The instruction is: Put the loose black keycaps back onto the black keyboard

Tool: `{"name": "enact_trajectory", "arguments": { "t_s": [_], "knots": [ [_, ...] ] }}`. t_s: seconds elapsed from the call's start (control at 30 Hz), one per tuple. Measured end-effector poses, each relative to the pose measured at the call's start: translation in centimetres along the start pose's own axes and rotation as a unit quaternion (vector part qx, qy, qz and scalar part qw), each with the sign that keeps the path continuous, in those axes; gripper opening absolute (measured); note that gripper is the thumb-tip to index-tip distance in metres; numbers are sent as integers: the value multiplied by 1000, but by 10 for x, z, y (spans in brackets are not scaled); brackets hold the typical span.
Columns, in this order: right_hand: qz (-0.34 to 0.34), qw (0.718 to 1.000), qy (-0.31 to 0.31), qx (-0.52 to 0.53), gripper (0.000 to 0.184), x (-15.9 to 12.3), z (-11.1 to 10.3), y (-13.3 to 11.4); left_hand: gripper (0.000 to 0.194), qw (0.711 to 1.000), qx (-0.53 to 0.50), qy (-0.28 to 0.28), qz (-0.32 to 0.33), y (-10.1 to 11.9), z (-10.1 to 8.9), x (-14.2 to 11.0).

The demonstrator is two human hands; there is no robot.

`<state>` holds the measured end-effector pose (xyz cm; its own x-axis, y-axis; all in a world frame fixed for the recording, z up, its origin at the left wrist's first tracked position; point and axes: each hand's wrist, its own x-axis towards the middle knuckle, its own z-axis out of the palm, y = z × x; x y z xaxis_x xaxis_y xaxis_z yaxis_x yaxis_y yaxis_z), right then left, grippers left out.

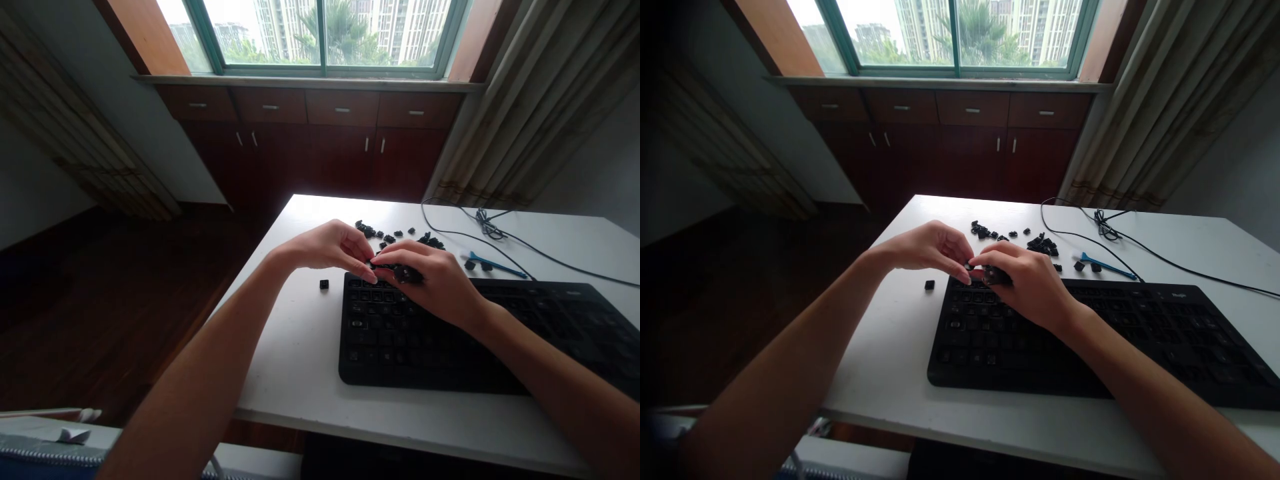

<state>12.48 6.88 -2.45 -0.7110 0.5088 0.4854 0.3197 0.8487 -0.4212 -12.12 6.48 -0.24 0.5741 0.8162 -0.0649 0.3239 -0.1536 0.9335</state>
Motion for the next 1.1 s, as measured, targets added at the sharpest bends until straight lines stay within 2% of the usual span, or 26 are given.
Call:
{"name": "enact_trajectory", "arguments": {
  "t_s": [0.1,0.3,0.43,0.73,0.93,1.1],
  "knots": [
    [-1,1000,4,2,24,0,-2,1,38,999,-8,-15,-28,1,-3,-1],
    [10,1000,28,11,21,1,-1,-1,37,997,-52,0,-48,-3,-6,-1],
    [18,1000,11,4,21,0,0,-2,37,996,-57,-16,-64,-4,-5,0],
    [47,996,-79,12,19,-4,3,-13,36,991,109,-41,-73,2,-12,-7],
    [0,990,-134,-35,26,-7,6,-16,34,980,169,-58,-84,3,-14,-9],
    [-13,988,-146,-54,25,-7,3,-17,34,978,186,-58,-81,1,-14,-8]
  ]
}}
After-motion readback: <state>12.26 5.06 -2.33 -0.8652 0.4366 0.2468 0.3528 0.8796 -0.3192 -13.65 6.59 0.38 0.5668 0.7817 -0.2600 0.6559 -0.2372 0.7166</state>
